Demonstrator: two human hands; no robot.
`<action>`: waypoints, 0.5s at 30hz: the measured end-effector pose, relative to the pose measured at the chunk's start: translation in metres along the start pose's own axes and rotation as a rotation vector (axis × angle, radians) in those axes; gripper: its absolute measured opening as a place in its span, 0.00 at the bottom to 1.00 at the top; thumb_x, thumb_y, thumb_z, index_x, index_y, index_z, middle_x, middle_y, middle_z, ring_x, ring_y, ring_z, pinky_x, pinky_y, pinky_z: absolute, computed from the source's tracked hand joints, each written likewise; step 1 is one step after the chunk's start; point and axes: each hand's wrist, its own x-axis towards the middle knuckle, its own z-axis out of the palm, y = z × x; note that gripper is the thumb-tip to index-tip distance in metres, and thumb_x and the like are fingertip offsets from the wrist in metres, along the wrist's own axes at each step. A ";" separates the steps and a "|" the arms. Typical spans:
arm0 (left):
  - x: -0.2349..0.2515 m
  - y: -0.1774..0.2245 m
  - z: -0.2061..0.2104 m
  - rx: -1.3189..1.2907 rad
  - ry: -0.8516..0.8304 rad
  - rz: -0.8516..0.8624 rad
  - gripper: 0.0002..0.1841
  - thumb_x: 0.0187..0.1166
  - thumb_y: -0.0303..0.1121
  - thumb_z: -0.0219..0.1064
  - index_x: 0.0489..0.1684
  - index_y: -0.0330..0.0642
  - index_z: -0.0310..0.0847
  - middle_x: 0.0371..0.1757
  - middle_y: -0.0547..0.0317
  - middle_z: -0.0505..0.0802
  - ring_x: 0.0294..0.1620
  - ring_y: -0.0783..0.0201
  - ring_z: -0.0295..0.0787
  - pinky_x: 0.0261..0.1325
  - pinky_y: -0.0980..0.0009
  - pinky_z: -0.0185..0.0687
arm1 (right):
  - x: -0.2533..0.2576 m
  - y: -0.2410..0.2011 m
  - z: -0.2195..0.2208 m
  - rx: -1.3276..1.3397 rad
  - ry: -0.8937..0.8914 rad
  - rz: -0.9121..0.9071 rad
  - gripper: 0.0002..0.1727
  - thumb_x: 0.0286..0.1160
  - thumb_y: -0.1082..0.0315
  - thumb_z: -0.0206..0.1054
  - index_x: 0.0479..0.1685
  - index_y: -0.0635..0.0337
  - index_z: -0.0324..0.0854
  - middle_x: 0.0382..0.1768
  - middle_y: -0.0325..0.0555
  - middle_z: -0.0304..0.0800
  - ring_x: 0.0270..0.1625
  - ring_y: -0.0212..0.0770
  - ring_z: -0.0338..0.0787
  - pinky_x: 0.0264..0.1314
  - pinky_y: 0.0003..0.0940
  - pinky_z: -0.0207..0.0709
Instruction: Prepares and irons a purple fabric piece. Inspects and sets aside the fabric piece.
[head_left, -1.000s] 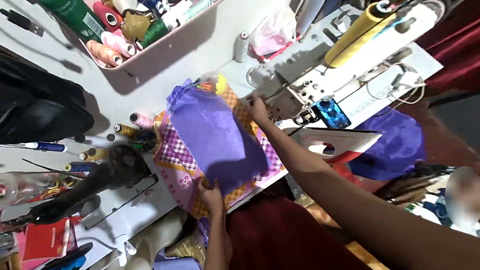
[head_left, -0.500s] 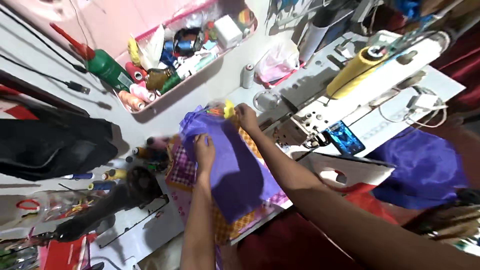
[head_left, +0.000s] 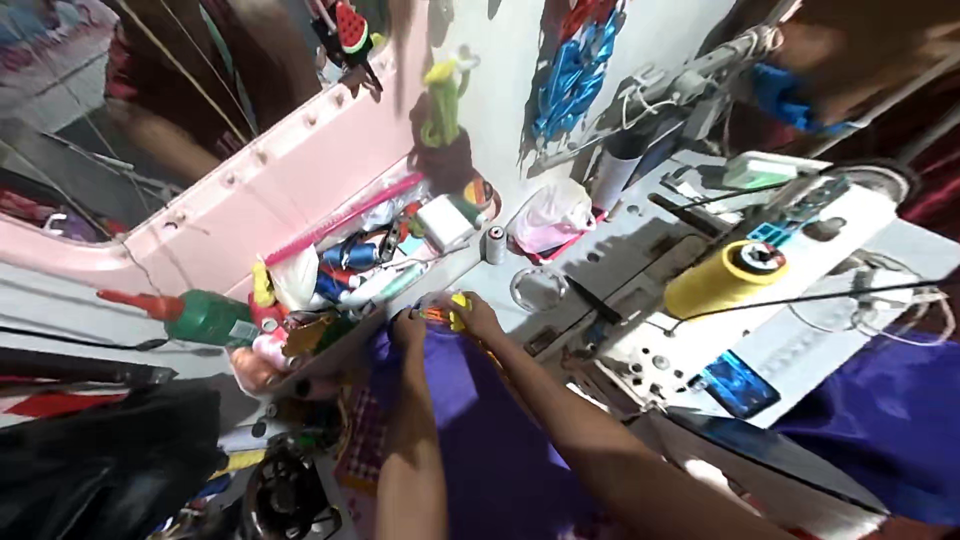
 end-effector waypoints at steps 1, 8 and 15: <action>0.003 -0.004 0.003 -0.062 0.015 0.021 0.21 0.93 0.37 0.52 0.67 0.30 0.82 0.68 0.35 0.88 0.74 0.43 0.82 0.81 0.46 0.69 | 0.002 0.004 -0.001 0.022 -0.015 -0.022 0.33 0.89 0.49 0.62 0.81 0.67 0.69 0.67 0.70 0.85 0.71 0.63 0.85 0.77 0.58 0.73; -0.001 -0.007 0.026 -0.413 0.080 0.232 0.15 0.87 0.28 0.61 0.60 0.26 0.85 0.62 0.34 0.90 0.68 0.49 0.86 0.76 0.55 0.76 | -0.002 0.040 -0.014 0.296 -0.060 -0.077 0.32 0.93 0.55 0.56 0.88 0.65 0.62 0.71 0.66 0.83 0.69 0.53 0.87 0.76 0.49 0.76; -0.047 0.049 0.017 -0.040 0.061 0.381 0.14 0.85 0.31 0.63 0.57 0.34 0.90 0.65 0.38 0.90 0.70 0.46 0.85 0.77 0.46 0.72 | -0.022 0.056 -0.027 0.398 0.046 0.028 0.25 0.95 0.67 0.50 0.87 0.62 0.65 0.63 0.65 0.85 0.53 0.49 0.91 0.57 0.44 0.85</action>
